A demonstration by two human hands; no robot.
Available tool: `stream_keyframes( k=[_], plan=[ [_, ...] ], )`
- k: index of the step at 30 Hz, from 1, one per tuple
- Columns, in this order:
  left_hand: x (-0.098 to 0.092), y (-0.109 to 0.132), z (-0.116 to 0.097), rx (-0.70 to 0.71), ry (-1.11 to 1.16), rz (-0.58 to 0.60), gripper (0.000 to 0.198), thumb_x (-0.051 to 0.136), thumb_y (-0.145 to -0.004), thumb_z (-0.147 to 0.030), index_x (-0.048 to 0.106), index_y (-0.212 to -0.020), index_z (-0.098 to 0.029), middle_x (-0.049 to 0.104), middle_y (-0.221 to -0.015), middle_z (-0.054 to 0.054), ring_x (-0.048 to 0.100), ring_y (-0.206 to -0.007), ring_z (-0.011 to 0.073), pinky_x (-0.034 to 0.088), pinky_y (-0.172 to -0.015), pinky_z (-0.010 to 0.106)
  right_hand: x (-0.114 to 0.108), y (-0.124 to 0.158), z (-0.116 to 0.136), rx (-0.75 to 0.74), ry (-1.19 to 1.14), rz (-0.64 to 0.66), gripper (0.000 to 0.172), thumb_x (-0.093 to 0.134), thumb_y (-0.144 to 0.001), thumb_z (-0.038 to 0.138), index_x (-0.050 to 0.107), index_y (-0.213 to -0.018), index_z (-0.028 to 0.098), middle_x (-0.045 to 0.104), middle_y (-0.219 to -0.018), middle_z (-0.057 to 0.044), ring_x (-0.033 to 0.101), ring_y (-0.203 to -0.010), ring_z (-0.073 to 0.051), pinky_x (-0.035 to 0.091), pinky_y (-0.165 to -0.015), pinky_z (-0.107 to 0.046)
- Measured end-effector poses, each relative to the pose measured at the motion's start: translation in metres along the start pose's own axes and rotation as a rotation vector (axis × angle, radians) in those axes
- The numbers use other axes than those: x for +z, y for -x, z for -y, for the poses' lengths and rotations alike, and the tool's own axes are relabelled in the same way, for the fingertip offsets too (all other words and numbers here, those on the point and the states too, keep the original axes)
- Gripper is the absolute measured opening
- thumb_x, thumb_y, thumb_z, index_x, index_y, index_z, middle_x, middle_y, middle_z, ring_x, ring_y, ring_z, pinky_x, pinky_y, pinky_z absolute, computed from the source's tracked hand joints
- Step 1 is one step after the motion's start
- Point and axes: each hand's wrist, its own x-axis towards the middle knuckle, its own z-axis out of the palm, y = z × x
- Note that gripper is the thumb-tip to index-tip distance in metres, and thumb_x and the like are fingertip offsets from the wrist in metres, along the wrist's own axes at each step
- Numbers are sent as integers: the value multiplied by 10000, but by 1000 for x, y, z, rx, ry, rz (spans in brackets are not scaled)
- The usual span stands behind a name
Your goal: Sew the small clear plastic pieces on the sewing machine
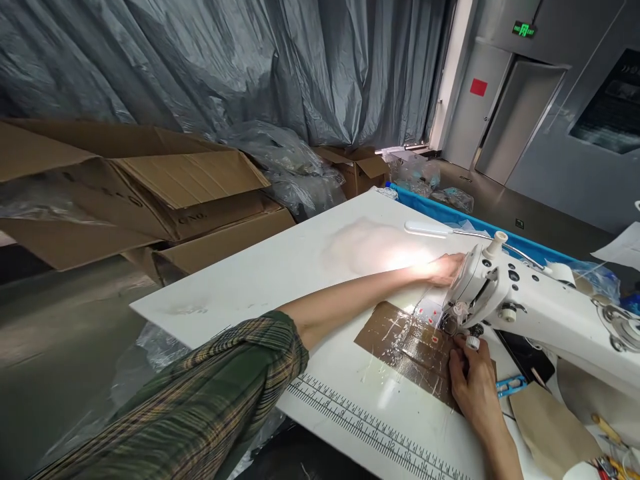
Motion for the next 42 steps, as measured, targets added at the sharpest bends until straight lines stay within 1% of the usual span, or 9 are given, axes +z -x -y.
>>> stream_keyframes(
  k=[3, 6, 12, 18, 22, 29, 34, 38, 42],
  plan=[
    [-10, 8, 11, -38, 65, -102, 369, 484, -936, -189, 565, -1295, -159, 529, -1424, 119, 533, -1289, 192, 451, -1066, 314, -3, -1, 4, 2, 10, 24, 421, 425, -911, 425, 726, -1087, 190, 657, -1017, -129, 665, -883, -247, 546, -820, -432],
    [-23, 30, 23, -82, 102, -169, 393, 399, -951, -154, 547, -1314, -141, 573, -1367, 129, 528, -1291, 189, 420, -1115, 341, -7, -1, 7, 8, 26, 31, 432, 423, -910, 434, 722, -1103, 188, 647, -1007, -128, 658, -867, -245, 547, -801, -427],
    [-54, 105, 44, -118, 177, -323, 359, 516, -903, -242, 624, -1232, -146, 616, -1283, 114, 604, -1174, 205, 487, -1050, 358, -7, 2, 4, -34, 36, 48, 420, 441, -914, 453, 715, -1116, 208, 647, -1021, -125, 646, -899, -247, 546, -825, -435],
    [-74, 173, 63, -357, 217, -442, 287, 553, -901, -337, 706, -1073, -166, 667, -1172, 91, 653, -1069, 202, 556, -929, 336, 2, 5, -8, -100, 60, -41, 410, 449, -895, 482, 727, -1062, 231, 685, -1051, -141, 641, -977, -297, 553, -837, -491],
    [-66, 188, 68, -465, 210, -419, 244, 587, -898, -362, 729, -962, -175, 699, -1049, 65, 674, -962, 185, 554, -877, 315, 0, 1, -16, -139, 71, -7, 408, 475, -882, 509, 738, -1045, 244, 724, -992, -128, 680, -879, -283, 586, -740, -448],
    [-62, 188, 60, -444, 56, -286, 192, 587, -907, -314, 725, -847, -196, 679, -921, 33, 635, -897, 200, 463, -914, 403, -6, -3, -25, -174, 80, 51, 376, 483, -899, 474, 744, -1069, 264, 752, -949, -97, 717, -779, -257, 590, -608, -356],
    [-65, 188, 36, -240, -21, -322, 271, 468, -944, -271, 660, -791, -157, 680, -1005, 82, 615, -902, 194, 468, -862, 379, -8, -2, -25, -159, 98, 84, 385, 479, -906, 478, 737, -1098, 266, 750, -941, -105, 719, -801, -275, 583, -606, -361],
    [-55, 183, -1, 0, 233, -101, 296, 438, -947, -248, 630, -735, -172, 700, -806, 55, 633, -759, 161, 520, -795, 350, -12, -3, -7, -113, 101, 47, 417, 460, -895, 500, 743, -1055, 239, 742, -951, -124, 713, -815, -283, 581, -631, -382],
    [-49, 182, -32, 280, 647, 138, 240, 630, -867, -292, 638, -642, -210, 757, -993, 51, 704, -915, 173, 571, -830, 337, -16, -5, 8, -95, 84, 52, 413, 453, -889, 490, 739, -1023, 225, 741, -967, -123, 707, -869, -278, 585, -733, -411]
  ],
)
